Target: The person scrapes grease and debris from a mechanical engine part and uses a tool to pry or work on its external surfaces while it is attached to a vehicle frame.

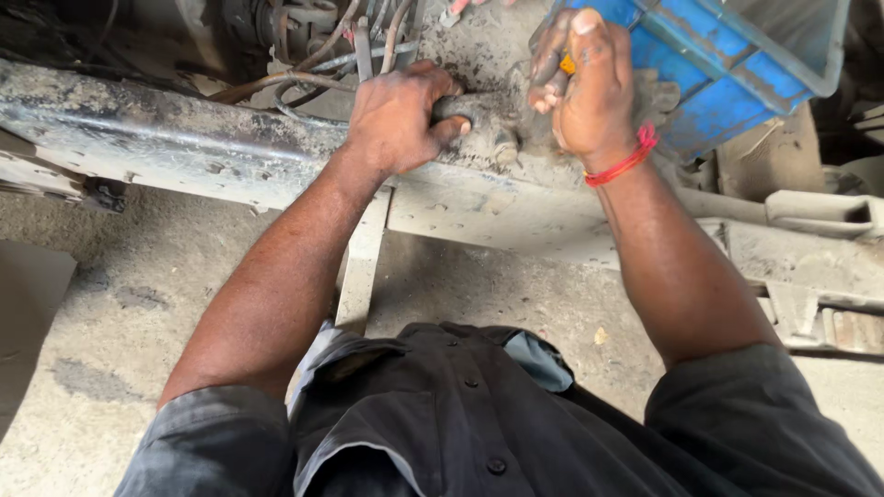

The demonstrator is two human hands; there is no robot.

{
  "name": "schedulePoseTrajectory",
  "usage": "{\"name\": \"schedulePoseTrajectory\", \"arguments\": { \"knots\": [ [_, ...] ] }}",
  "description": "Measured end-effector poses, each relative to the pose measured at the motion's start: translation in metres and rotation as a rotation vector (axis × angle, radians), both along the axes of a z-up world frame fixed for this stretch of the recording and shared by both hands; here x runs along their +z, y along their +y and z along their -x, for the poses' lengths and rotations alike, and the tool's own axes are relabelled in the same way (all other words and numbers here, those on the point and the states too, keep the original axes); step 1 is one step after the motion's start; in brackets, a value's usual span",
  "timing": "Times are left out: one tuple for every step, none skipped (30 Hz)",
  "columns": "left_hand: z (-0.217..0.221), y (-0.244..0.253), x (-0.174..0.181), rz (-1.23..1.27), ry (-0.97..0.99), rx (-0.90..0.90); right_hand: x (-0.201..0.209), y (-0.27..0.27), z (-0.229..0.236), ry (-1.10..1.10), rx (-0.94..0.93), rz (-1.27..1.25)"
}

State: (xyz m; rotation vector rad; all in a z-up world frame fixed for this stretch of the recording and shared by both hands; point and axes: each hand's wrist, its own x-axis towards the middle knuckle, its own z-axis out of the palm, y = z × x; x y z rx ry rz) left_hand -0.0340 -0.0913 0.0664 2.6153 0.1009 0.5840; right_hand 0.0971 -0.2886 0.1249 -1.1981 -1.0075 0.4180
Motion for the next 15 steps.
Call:
{"name": "schedulePoseTrajectory", "arguments": {
  "knots": [
    [-0.002, 0.000, 0.001, -0.006, 0.014, 0.000, 0.002, 0.000, -0.002, -0.026, 0.010, -0.002],
    [-0.001, -0.002, -0.001, -0.007, 0.038, -0.007, 0.003, -0.005, -0.002, -0.043, 0.013, 0.002],
    [0.000, -0.002, -0.003, -0.003, 0.017, -0.010, 0.000, -0.008, -0.001, -0.051, 0.017, 0.004],
    [0.000, 0.000, -0.004, 0.002, -0.008, -0.008, -0.001, -0.008, -0.002, -0.064, 0.025, 0.005],
    [0.000, 0.001, -0.005, 0.007, -0.033, -0.007, -0.005, -0.005, -0.001, -0.068, 0.032, 0.005],
    [0.001, 0.001, -0.006, 0.002, -0.051, -0.015, -0.006, -0.006, -0.001, -0.070, 0.034, 0.011],
    [0.002, 0.001, -0.006, -0.004, -0.069, -0.023, -0.007, -0.006, 0.000, -0.071, 0.035, 0.018],
    [0.003, 0.001, -0.006, -0.012, -0.086, -0.029, -0.005, -0.007, 0.000, -0.072, 0.031, 0.033],
    [0.003, 0.002, -0.005, -0.004, -0.075, -0.025, -0.004, -0.009, 0.000, -0.072, 0.027, 0.048],
    [0.003, 0.002, -0.005, 0.006, -0.065, -0.023, -0.003, -0.011, 0.000, -0.021, 0.044, -0.004],
    [0.002, 0.002, -0.005, 0.015, -0.055, -0.021, -0.002, -0.013, 0.001, 0.031, 0.061, -0.055],
    [0.002, 0.002, -0.005, 0.024, -0.035, -0.021, -0.006, -0.013, 0.005, -0.002, 0.061, -0.045],
    [0.002, 0.003, -0.005, 0.033, -0.015, -0.021, -0.010, -0.012, 0.008, -0.034, 0.061, -0.035],
    [0.001, 0.004, -0.003, 0.035, 0.000, -0.027, -0.017, -0.008, 0.013, -0.161, 0.039, 0.033],
    [0.002, 0.004, -0.003, 0.021, -0.029, -0.034, -0.020, -0.007, 0.016, -0.286, 0.016, 0.102]
  ]
}}
